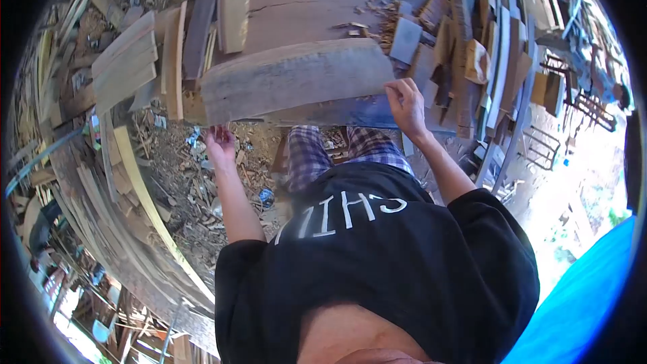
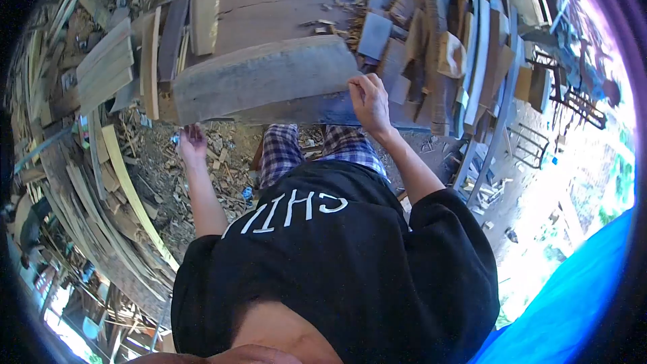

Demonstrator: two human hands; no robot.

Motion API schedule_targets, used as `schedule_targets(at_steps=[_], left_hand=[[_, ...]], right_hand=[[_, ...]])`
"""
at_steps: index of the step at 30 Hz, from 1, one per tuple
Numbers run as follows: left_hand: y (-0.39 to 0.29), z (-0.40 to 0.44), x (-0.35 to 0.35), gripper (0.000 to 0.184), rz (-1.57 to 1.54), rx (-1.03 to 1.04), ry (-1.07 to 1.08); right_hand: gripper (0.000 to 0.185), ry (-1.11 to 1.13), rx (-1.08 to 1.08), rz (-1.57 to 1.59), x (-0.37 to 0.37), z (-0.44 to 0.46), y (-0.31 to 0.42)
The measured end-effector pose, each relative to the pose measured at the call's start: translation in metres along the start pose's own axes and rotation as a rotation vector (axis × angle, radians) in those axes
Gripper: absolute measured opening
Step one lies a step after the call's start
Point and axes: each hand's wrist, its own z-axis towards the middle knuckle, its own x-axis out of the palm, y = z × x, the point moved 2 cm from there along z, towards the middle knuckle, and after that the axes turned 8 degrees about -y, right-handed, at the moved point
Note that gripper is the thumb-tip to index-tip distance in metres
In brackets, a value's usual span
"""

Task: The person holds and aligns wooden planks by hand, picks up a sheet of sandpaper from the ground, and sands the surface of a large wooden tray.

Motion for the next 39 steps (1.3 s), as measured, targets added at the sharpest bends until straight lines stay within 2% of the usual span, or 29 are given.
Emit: schedule_targets(at_steps=[2, 6, 9, 11, 12, 14, 17, 22, 26, 29, 31, 32, 34, 36, 39], left_hand=[[0.025, -0.018, 0.002, 0.027, 0.022, -0.009, -0.040], [0.091, -0.073, 0.017, 0.020, 0.136, -0.098, -0.032], [0.132, -0.108, 0.030, 0.017, 0.261, -0.127, 0.021], [0.154, -0.130, 0.037, 0.016, 0.405, -0.137, 0.056], [0.162, -0.140, 0.039, 0.016, 0.410, -0.132, 0.061], [0.176, -0.157, 0.043, 0.020, 0.506, -0.162, 0.167], [0.188, -0.173, 0.046, 0.020, 0.616, -0.156, 0.207], [0.196, -0.204, 0.061, 0.022, 0.709, -0.159, 0.230], [0.196, -0.228, 0.087, 0.024, 0.731, -0.167, 0.313], [0.202, -0.238, 0.105, 0.026, 0.734, -0.196, 0.388], [0.206, -0.240, 0.111, 0.029, 0.805, -0.196, 0.360], [0.206, -0.239, 0.112, 0.029, 0.810, -0.192, 0.362], [0.207, -0.237, 0.109, 0.029, 0.853, -0.235, 0.442], [0.206, -0.239, 0.106, 0.027, 0.883, -0.236, 0.437], [0.202, -0.241, 0.093, 0.025, 0.946, -0.256, 0.380]], right_hand=[[0.008, -0.063, 0.031, 0.034, -0.029, -0.013, -0.029], [0.009, -0.263, -0.002, -0.177, -0.093, -0.021, -0.071], [0.019, -0.377, -0.057, -0.316, -0.127, -0.015, -0.101], [0.036, -0.538, -0.062, -0.464, -0.145, -0.003, -0.104], [0.036, -0.544, -0.058, -0.460, -0.149, 0.006, -0.105], [0.050, -0.517, -0.104, -0.553, -0.150, 0.026, -0.108], [0.049, -0.466, -0.030, -0.713, -0.139, 0.049, -0.122], [0.040, -0.559, -0.039, -0.612, -0.130, 0.053, -0.138], [0.041, -0.550, -0.258, -0.291, -0.133, 0.047, -0.080], [0.032, -0.461, -0.440, -0.078, -0.096, 0.070, -0.055], [0.029, -0.320, -0.462, 0.009, -0.063, 0.091, -0.044], [0.026, -0.237, -0.478, -0.014, -0.040, 0.104, -0.043], [0.033, -0.192, -0.525, -0.018, 0.006, 0.131, -0.035], [0.034, -0.171, -0.520, -0.024, 0.042, 0.149, -0.017], [0.036, -0.092, -0.613, -0.197, 0.076, 0.162, 0.005]])
